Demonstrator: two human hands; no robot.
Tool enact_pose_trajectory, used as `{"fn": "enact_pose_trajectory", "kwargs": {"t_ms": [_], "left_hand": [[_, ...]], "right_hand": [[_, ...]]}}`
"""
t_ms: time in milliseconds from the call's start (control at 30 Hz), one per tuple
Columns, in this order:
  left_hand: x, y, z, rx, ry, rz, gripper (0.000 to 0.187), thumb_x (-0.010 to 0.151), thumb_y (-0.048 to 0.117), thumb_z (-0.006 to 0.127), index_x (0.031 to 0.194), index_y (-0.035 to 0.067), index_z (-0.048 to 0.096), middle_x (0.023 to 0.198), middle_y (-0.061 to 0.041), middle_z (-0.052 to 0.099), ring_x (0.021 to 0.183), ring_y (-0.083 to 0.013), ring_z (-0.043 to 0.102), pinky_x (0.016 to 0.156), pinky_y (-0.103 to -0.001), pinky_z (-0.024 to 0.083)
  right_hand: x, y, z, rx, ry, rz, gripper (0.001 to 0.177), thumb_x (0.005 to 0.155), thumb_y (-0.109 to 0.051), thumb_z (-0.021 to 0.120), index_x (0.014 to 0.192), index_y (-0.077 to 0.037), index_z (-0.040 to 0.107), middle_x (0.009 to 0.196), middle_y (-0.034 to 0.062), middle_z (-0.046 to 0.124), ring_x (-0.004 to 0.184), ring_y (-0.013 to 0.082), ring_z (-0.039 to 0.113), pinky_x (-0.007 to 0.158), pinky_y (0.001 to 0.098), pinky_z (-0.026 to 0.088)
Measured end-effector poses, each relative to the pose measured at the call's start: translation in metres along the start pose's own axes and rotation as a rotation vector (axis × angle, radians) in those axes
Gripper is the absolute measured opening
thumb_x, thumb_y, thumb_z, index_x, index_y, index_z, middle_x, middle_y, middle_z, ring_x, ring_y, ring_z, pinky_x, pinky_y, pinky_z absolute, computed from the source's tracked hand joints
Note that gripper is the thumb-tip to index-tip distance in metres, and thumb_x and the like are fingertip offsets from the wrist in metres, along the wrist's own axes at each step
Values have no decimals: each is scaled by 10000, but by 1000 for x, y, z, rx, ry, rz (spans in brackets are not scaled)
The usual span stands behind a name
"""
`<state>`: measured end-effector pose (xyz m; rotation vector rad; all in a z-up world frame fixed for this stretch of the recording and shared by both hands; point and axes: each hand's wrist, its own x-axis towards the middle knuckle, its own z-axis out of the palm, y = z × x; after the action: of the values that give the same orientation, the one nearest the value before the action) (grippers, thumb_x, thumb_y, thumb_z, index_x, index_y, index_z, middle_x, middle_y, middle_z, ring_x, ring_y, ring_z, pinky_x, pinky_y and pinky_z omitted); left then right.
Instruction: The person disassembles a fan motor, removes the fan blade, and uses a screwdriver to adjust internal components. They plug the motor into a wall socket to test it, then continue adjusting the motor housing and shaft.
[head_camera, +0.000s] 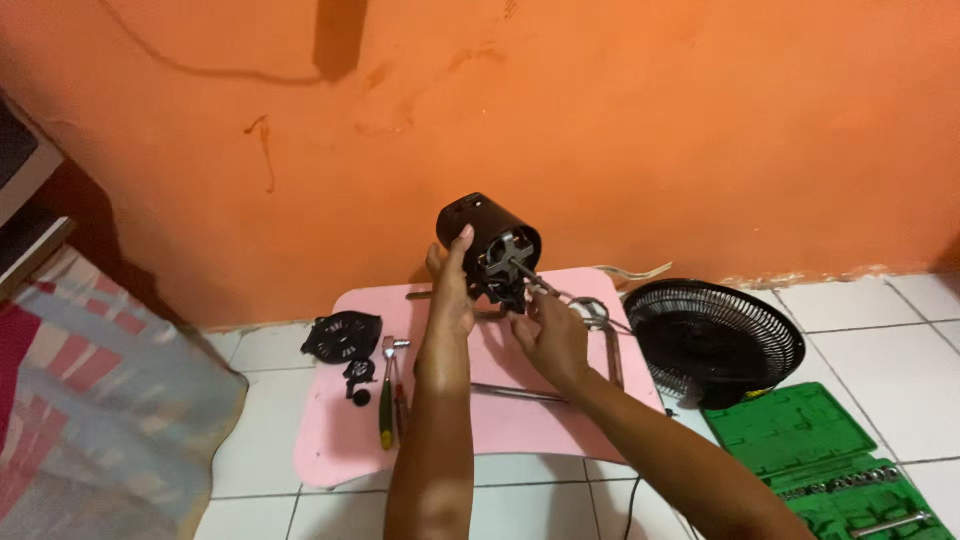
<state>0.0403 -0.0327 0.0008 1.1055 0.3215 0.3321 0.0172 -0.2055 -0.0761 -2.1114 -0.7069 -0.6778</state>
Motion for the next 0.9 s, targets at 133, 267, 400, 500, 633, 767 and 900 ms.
{"fn": "enact_pose_trajectory", "kwargs": {"t_ms": [133, 267, 400, 500, 633, 767, 900], "left_hand": [[1, 9, 5, 129, 34, -69, 1356, 658, 598, 762, 1614, 212, -120, 1636, -249, 168, 1483, -420, 304, 1157, -645, 274], [2, 7, 9, 111, 41, -71, 1287, 699, 639, 735, 1629, 191, -33, 1637, -233, 158, 1477, -430, 268, 1134, -645, 312], [11, 17, 25, 34, 41, -24, 1267, 678, 595, 802, 1593, 145, 49, 1548, -242, 342, 1401, -396, 443, 1064, -589, 483], [13, 21, 27, -28, 67, -34, 1206, 639, 505, 822, 1558, 137, 132, 1446, -246, 456, 1270, -395, 580, 939, -573, 589], [16, 24, 26, 31, 124, -74, 1088, 651, 460, 782, 1530, 143, 223, 1367, -209, 521, 1141, -358, 636, 784, -571, 610], [24, 23, 25, -43, 93, 9, 845, 704, 396, 799, 1393, 43, 461, 1231, -217, 635, 999, -330, 727, 759, -489, 666], [32, 18, 25, -123, 26, 80, 589, 757, 334, 784, 1219, 6, 622, 1064, -180, 703, 867, -299, 743, 714, -456, 660]], "right_hand": [[18, -2, 14, -43, 84, -27, 445, 772, -261, 811, 1019, 60, 629, 824, 214, 612, 807, 392, 596, 677, 498, 474], [18, -6, 25, 25, 49, 177, 360, 789, -253, 806, 997, 20, 697, 879, 236, 680, 882, 407, 642, 768, 497, 515], [31, -8, 23, 181, -26, 262, 370, 784, -243, 775, 1025, 30, 706, 939, 242, 716, 890, 398, 694, 783, 483, 548], [36, -10, 19, 178, -104, 315, 329, 797, -244, 763, 981, 25, 718, 930, 220, 737, 882, 368, 726, 800, 466, 563], [38, -13, 15, 147, -110, 299, 347, 790, -249, 768, 995, 27, 723, 925, 226, 728, 877, 373, 722, 797, 471, 559], [39, -13, 13, 157, -126, 334, 393, 768, -265, 767, 1009, 38, 704, 944, 238, 704, 847, 378, 723, 773, 472, 563], [38, -8, 12, 103, -133, 255, 379, 795, -281, 766, 986, 41, 708, 929, 248, 718, 880, 397, 713, 820, 472, 559]]}}
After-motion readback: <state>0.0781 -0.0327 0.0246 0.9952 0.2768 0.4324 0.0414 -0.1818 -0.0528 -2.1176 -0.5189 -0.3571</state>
